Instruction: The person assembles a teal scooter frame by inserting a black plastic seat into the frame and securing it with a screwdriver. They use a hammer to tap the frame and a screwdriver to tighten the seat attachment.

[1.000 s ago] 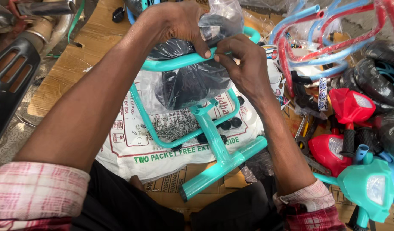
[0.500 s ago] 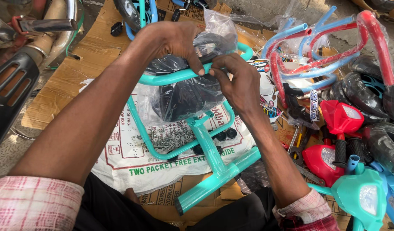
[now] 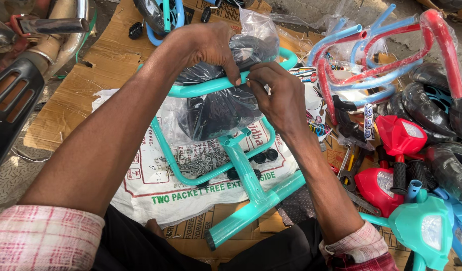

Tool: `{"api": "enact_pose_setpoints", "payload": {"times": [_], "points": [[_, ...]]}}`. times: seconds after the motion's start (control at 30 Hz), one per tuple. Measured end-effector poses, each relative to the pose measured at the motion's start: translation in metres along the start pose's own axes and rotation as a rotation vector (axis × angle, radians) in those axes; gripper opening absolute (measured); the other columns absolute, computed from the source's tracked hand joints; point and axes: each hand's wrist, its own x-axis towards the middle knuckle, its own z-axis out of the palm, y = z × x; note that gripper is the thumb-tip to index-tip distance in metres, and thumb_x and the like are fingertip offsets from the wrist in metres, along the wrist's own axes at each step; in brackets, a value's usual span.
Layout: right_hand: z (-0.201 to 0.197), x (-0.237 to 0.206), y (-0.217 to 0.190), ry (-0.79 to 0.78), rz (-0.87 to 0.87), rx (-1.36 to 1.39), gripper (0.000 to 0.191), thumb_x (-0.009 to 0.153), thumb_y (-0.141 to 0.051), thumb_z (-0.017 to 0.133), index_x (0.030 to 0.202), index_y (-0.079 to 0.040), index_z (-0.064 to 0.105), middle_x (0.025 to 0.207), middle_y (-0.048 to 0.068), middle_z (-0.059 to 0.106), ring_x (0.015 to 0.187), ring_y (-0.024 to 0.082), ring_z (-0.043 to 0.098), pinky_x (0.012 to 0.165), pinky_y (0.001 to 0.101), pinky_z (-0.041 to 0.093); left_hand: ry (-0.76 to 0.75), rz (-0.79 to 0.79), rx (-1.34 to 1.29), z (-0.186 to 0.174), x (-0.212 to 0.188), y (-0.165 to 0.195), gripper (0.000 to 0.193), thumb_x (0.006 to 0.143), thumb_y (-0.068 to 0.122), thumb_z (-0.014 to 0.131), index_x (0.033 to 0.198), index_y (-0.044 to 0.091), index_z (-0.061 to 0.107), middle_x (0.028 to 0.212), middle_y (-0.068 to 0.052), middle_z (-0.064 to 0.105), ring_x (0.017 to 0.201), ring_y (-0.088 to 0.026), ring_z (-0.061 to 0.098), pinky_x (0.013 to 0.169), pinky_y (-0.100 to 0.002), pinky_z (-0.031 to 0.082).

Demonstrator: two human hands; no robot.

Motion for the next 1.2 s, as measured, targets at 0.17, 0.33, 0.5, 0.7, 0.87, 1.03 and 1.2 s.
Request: {"api": "enact_pose_setpoints", "payload": {"times": [0.17,0.33,0.5,0.7,0.87,1.03,1.2], "points": [[0.000,-0.002,0.006,0.001,-0.002,0.039,0.011,0.093,-0.010,0.075,0.100,-0.004,0.073,0.109,0.008,0.073,0.092,0.027,0.074,0.078,0.0386,0.057,-0.014,0.061,0.062,0.000,0.004,0.000,0.056,0.053,0.020,0.096,0.097,-0.007,0.076,0.097,-0.018,0.077,0.087,-0.030,0.072,0.079,-0.042,0.055],[0.008,-0.013,0.014,0.103,0.080,0.057,0.011,0.096,-0.013,0.074,0.103,-0.007,0.070,0.106,0.006,0.070,0.093,0.028,0.074,0.080,0.0380,0.056,0.032,0.043,0.232,0.012,0.019,-0.022,0.076,0.058,0.030,0.094,0.124,0.000,0.072,0.124,-0.025,0.074,0.110,-0.041,0.070,0.093,-0.052,0.056],[0.011,-0.048,0.025,0.209,-0.044,0.252,0.037,0.096,-0.020,0.073,0.127,-0.003,0.059,0.127,0.011,0.061,0.116,0.033,0.065,0.099,0.0404,0.052,-0.135,-0.114,0.280,0.032,0.049,-0.047,0.071,0.063,0.040,0.093,0.116,-0.004,0.076,0.129,-0.033,0.069,0.128,-0.050,0.060,0.110,-0.060,0.043],[-0.009,-0.142,0.105,0.332,0.515,0.181,0.014,0.099,-0.009,0.065,0.113,-0.005,0.067,0.112,0.009,0.069,0.099,0.024,0.075,0.077,0.0310,0.065,-0.087,-0.081,0.293,0.040,0.052,-0.050,0.078,0.060,0.038,0.095,0.120,-0.007,0.073,0.129,-0.035,0.067,0.128,-0.051,0.058,0.110,-0.058,0.042],[-0.070,-0.229,0.217,0.142,0.860,-0.721,0.012,0.093,-0.009,0.065,0.101,-0.008,0.073,0.102,0.018,0.072,0.095,0.038,0.072,0.082,0.0475,0.057,-0.054,-0.072,0.274,0.041,0.047,-0.041,0.084,0.058,0.035,0.097,0.123,-0.009,0.070,0.129,-0.037,0.064,0.129,-0.053,0.056,0.110,-0.057,0.041],[-0.084,-0.252,0.256,-0.245,1.068,-0.878,0.030,0.094,-0.029,0.067,0.106,-0.001,0.069,0.118,0.025,0.063,0.101,0.046,0.069,0.081,0.0547,0.057,-0.019,-0.063,0.254,0.035,0.044,-0.040,0.090,0.056,0.033,0.099,0.127,-0.012,0.066,0.128,-0.039,0.062,0.129,-0.054,0.054,0.111,-0.056,0.040],[-0.085,-0.234,0.269,-0.186,1.105,-0.864,0.047,0.079,-0.028,0.074,0.116,-0.001,0.067,0.118,0.032,0.057,0.097,0.048,0.066,0.075,0.0552,0.057,0.018,-0.050,0.232,0.032,0.042,-0.041,0.096,0.053,0.031,0.101,0.130,-0.014,0.063,0.128,-0.041,0.060,0.129,-0.055,0.053,0.111,-0.055,0.039]]}}
